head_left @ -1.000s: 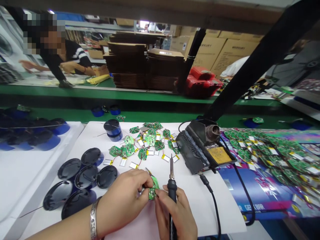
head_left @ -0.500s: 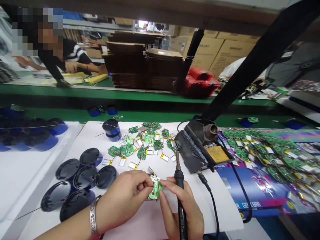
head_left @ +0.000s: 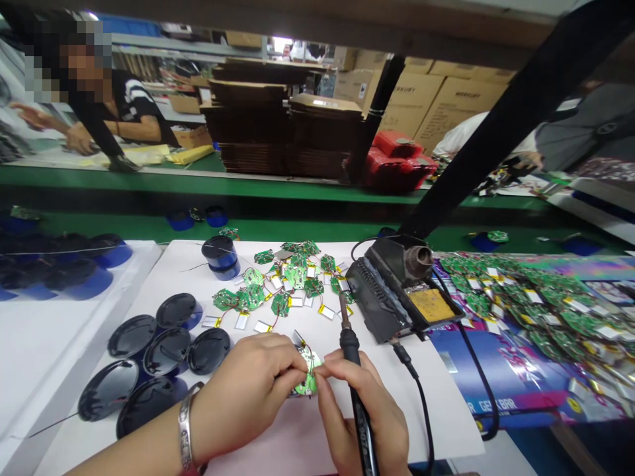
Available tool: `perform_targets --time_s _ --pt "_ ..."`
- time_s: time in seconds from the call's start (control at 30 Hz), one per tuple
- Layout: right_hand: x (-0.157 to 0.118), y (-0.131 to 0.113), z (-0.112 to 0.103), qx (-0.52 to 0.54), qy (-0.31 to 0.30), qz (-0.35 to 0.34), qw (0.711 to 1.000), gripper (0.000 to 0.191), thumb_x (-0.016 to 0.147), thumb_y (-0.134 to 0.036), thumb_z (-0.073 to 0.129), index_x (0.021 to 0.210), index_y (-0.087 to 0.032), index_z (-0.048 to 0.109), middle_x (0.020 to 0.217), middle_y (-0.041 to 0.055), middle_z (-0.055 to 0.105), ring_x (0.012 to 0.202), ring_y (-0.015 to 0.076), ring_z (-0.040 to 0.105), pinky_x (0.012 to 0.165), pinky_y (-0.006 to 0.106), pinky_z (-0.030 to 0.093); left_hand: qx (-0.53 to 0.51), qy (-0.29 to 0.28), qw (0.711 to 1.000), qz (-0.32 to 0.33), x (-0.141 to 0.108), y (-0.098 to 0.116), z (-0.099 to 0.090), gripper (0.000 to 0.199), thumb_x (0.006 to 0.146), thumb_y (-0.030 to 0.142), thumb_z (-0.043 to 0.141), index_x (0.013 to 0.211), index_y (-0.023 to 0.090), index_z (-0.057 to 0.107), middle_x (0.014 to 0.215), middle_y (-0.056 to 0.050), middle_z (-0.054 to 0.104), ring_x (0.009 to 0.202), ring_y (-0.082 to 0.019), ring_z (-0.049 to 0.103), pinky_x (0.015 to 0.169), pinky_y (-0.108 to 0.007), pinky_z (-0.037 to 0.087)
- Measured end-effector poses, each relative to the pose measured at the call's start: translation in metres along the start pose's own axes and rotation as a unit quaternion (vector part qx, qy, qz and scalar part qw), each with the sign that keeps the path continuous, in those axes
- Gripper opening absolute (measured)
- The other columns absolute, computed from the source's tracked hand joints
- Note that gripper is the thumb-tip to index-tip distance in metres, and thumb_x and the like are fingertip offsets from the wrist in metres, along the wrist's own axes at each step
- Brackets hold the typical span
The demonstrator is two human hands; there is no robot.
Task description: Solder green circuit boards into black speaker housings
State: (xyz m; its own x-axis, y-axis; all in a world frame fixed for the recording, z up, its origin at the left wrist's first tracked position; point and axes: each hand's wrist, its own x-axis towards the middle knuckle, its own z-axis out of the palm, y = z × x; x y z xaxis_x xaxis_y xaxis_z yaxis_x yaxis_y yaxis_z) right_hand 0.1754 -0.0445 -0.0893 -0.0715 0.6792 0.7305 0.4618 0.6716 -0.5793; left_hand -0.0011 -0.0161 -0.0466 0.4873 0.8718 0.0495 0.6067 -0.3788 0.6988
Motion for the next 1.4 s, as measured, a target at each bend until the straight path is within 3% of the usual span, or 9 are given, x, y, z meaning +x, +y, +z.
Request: perform_targets --time_s 0.13,0.4,0.57,0.73,0.93,1.2,1.4 --pt "0.0006 0.0027 -0.0015 -0.003 -0.002 0.004 1.000 0.029 0.082 0.002 0.060 0.107 -0.013 0.060 0.090 0.0052 0.066 0.089 0.0158 0.065 0.084 0.030 0.053 0.005 0.032 0.999 -0.019 -0.0016 -0.0030 0.0046 0.016 0.090 0.018 0.060 0.078 0.020 0.069 0.076 0.001 0.069 0.073 -0.015 0.062 0.071 -0.026 0.042" --pt "0.0072 0.0001 -0.0008 -0.034 0.001 -0.011 0.999 0.027 0.082 0.002 0.062 0.105 -0.012 0.060 0.090 0.0056 0.066 0.087 0.0150 0.064 0.079 0.028 0.053 -0.064 0.016 0.992 -0.106 0.0010 0.0020 0.0005 0.015 0.086 0.018 0.062 0.074 0.021 0.071 0.073 0.003 0.069 0.070 -0.012 0.061 0.068 -0.023 0.043" --pt "0.0059 0.0004 -0.0024 -0.046 0.010 -0.007 0.999 0.028 0.082 0.002 0.064 0.107 -0.011 0.060 0.090 0.0055 0.067 0.092 0.0154 0.064 0.086 0.029 0.053 -0.112 0.032 0.983 -0.142 0.0001 -0.0008 0.0013 0.013 0.084 0.021 0.063 0.073 0.021 0.071 0.072 0.004 0.069 0.068 -0.012 0.060 0.065 -0.022 0.044" --pt "0.0066 -0.0002 -0.0003 0.004 -0.014 0.009 1.000 0.031 0.083 0.002 0.062 0.111 -0.011 0.060 0.097 0.0072 0.067 0.100 0.0171 0.062 0.089 0.031 0.053 -0.133 0.014 0.979 -0.151 0.0000 -0.0003 0.0013 0.013 0.084 0.023 0.062 0.076 0.021 0.072 0.073 0.002 0.068 0.068 -0.013 0.061 0.065 -0.023 0.044" --pt "0.0056 -0.0010 0.0041 -0.013 0.005 0.018 1.000 0.027 0.084 -0.002 0.063 0.108 -0.014 0.059 0.088 0.0015 0.068 0.087 0.0131 0.066 0.096 0.030 0.050 -0.126 0.011 0.980 -0.151 0.0003 0.0001 0.0009 0.013 0.084 0.023 0.062 0.076 0.021 0.072 0.073 0.002 0.068 0.069 -0.013 0.061 0.066 -0.024 0.044" --pt "0.0026 -0.0011 0.0034 -0.028 -0.008 0.059 0.998 0.024 0.086 -0.008 0.063 0.107 -0.019 0.058 0.086 -0.0006 0.069 0.081 0.0141 0.068 0.092 0.032 0.053 -0.159 0.033 0.974 -0.160 0.0004 0.0000 0.0032 0.013 0.083 0.025 0.062 0.076 0.020 0.071 0.069 0.002 0.067 0.064 -0.012 0.058 0.062 -0.022 0.044" --pt "0.0034 -0.0022 0.0038 -0.035 -0.004 0.049 0.998 0.024 0.085 -0.007 0.062 0.105 -0.020 0.058 0.085 0.0004 0.069 0.081 0.0162 0.070 0.090 0.034 0.055 -0.194 -0.020 0.962 -0.189 0.0021 0.0038 -0.0027 0.013 0.082 0.026 0.060 0.085 0.018 0.069 0.072 0.000 0.067 0.068 -0.014 0.059 0.064 -0.024 0.047"
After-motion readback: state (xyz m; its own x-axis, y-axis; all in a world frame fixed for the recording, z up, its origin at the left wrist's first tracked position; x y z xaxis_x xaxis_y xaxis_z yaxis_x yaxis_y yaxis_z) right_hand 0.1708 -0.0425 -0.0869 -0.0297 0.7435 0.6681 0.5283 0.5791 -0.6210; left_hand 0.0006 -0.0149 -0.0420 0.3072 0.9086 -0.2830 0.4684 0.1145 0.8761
